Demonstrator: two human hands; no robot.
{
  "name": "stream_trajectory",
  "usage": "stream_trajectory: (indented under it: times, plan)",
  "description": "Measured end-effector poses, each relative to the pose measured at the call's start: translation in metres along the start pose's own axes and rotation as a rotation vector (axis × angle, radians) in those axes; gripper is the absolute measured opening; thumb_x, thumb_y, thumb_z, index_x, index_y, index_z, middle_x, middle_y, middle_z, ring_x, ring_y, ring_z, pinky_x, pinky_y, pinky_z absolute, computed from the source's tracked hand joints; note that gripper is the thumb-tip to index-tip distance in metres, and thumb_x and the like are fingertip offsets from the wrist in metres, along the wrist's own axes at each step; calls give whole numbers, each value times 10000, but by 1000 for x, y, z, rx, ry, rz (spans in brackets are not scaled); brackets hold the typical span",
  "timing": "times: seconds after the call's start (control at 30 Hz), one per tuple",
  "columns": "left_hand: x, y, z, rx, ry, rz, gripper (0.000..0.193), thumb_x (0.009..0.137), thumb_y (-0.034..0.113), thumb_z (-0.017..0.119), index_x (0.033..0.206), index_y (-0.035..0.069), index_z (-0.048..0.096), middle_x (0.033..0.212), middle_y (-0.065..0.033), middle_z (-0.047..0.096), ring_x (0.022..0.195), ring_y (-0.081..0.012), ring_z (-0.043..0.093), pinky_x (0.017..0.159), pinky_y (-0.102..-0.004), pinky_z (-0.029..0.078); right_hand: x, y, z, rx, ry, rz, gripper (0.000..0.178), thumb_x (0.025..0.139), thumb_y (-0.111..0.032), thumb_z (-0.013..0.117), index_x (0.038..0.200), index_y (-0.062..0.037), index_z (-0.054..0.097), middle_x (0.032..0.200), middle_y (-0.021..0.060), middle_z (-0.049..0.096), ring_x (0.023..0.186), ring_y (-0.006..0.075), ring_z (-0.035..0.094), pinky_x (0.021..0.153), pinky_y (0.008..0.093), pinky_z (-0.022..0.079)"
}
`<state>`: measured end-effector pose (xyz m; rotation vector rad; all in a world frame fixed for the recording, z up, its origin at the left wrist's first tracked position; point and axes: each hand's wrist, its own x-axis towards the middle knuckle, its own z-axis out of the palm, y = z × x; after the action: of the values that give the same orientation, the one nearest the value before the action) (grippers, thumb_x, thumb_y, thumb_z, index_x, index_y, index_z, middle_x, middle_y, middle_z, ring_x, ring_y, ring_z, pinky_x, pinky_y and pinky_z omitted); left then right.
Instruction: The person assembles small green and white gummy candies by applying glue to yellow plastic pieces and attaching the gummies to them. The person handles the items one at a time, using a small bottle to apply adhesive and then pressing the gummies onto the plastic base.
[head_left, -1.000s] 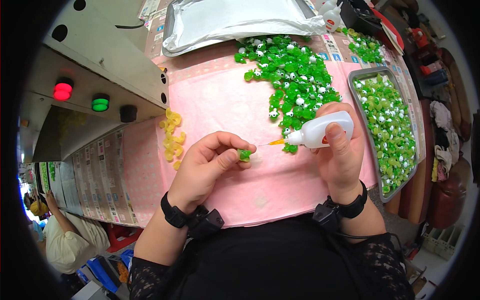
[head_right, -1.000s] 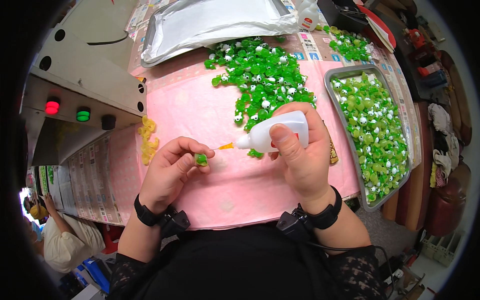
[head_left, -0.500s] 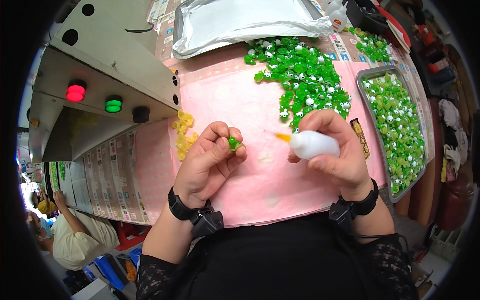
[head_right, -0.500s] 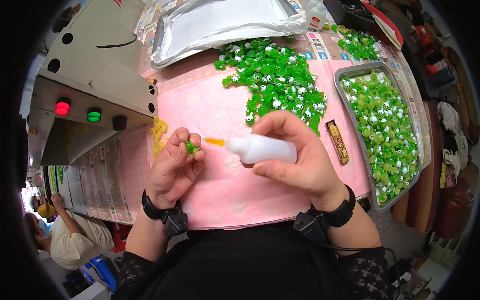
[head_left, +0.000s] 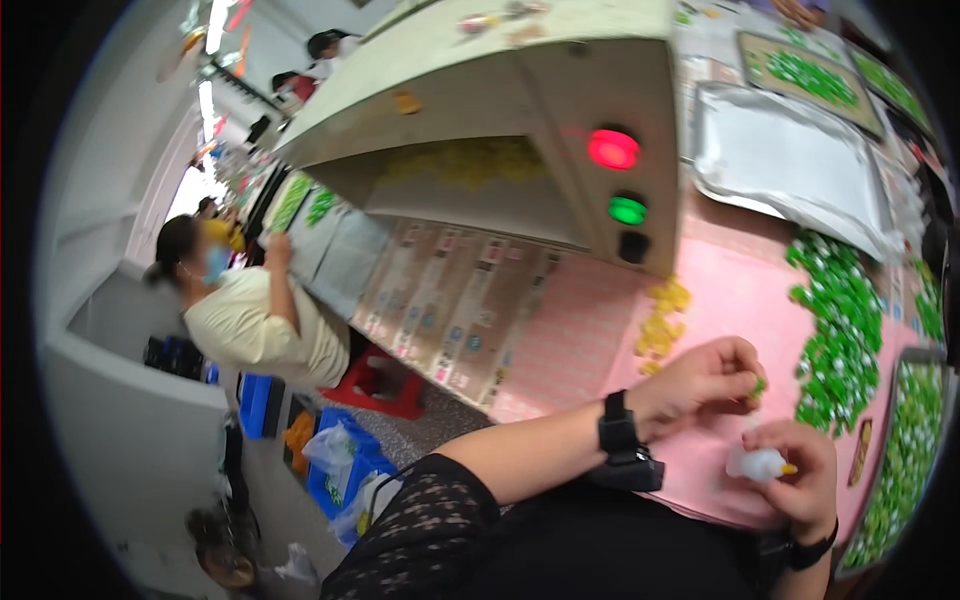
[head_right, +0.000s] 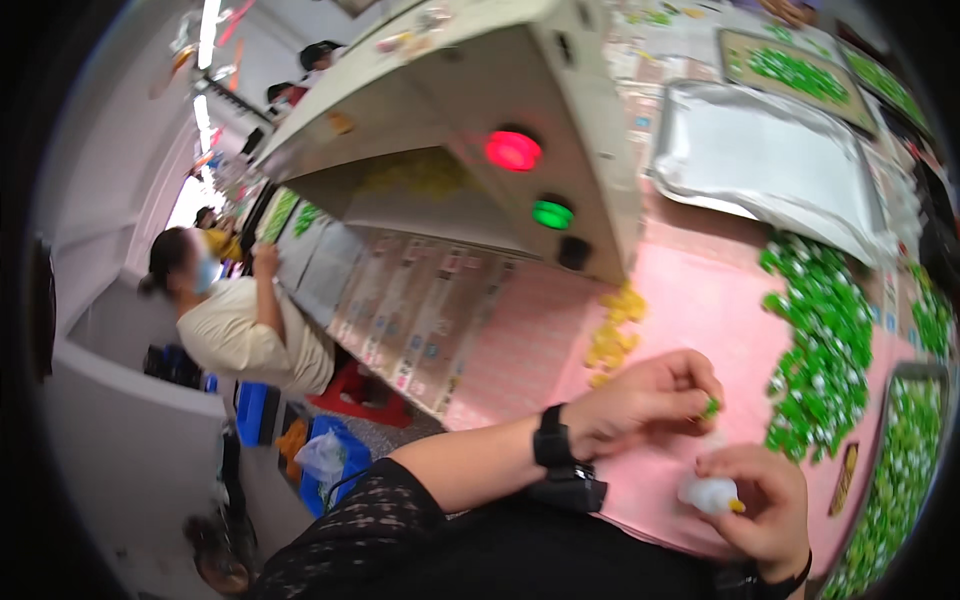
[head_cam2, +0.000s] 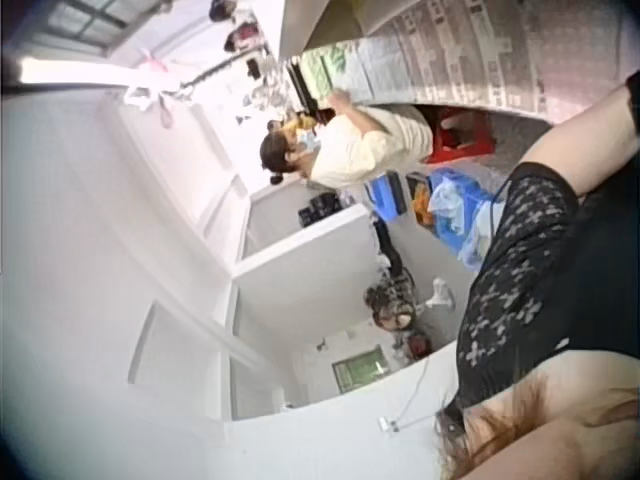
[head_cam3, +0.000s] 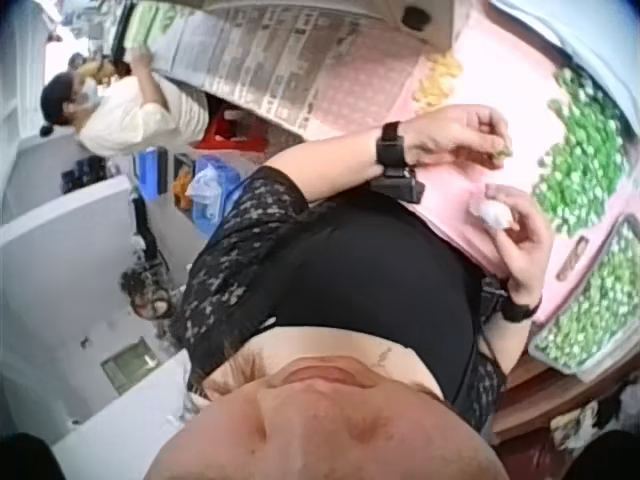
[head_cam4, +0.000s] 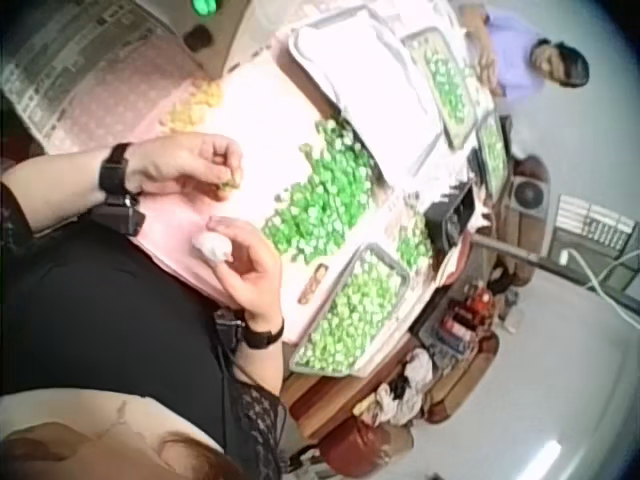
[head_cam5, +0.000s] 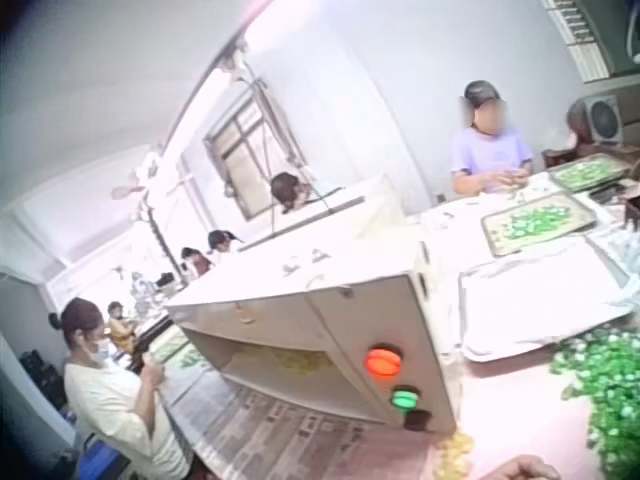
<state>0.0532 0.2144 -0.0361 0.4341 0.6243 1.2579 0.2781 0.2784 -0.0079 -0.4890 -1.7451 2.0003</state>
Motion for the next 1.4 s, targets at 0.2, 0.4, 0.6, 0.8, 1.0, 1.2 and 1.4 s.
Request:
stream_trajectory:
  times: [0.2, 0.4, 0.6, 0.8, 1.0, 1.2, 1.4]
  plan:
    - [-3, -5, 3, -13, -26, 5, 153, 928, 132, 659, 1025, 87, 550, 1011, 1, 602, 919, -88, 612, 867, -260, 540, 4, 1, 9, -237, -183, -22, 336, 676, -78, 760, 981, 18, 655, 983, 164, 679, 980, 289, 656, 907, 395, 503]
    - [3, -7, 4, 41, -46, 3, 162, 922, 126, 664, 1025, 82, 547, 995, -1, 594, 922, -84, 603, 854, -256, 543, 6, -6, 11, -205, -184, 37, 470, 681, -257, 844, 1014, 17, 656, 1028, 173, 675, 1021, 290, 644, 935, 405, 487]
    - [3, -11, 2, 59, -79, 41, 158, 922, 101, 653, 1023, 69, 536, 990, -19, 596, 922, -94, 603, 856, -268, 551, 3, -5, -1, -157, 35, -119, 527, 825, -472, 719, 945, 29, 609, 929, 146, 625, 875, 245, 601, 807, 350, 468]
    - [1, -9, 7, 96, -94, 35, 155, 920, 90, 648, 1012, 59, 528, 981, -30, 598, 917, -104, 607, 853, -277, 558, -1, 3, -5, -151, 341, -244, 338, 945, -339, 608, 898, -11, 538, 813, 83, 521, 788, 178, 499, 730, 293, 406]
    - [0, -10, 9, 96, -93, 33, 159, 914, 86, 652, 1007, 55, 527, 974, -36, 607, 906, -109, 615, 846, -277, 557, -3, 9, -12, -161, 374, -236, 259, 953, -258, 593, 890, -16, 528, 813, 73, 496, 775, 166, 475, 707, 279, 391]
    - [2, -15, 7, 118, -109, 38, 159, 907, 63, 643, 1013, 48, 525, 970, -46, 617, 883, -118, 627, 825, -275, 554, 0, 8, -5, -277, 372, -238, 172, 918, -160, 628, 932, -8, 546, 863, 67, 495, 796, 154, 479, 716, 263, 395]
    - [2, -15, 9, 156, -108, 33, 156, 906, 51, 635, 1015, 42, 524, 969, -52, 615, 863, -126, 636, 804, -270, 551, -3, 10, -6, -312, 367, -169, 162, 875, -97, 631, 985, -14, 546, 933, 80, 484, 841, 167, 479, 737, 270, 395]
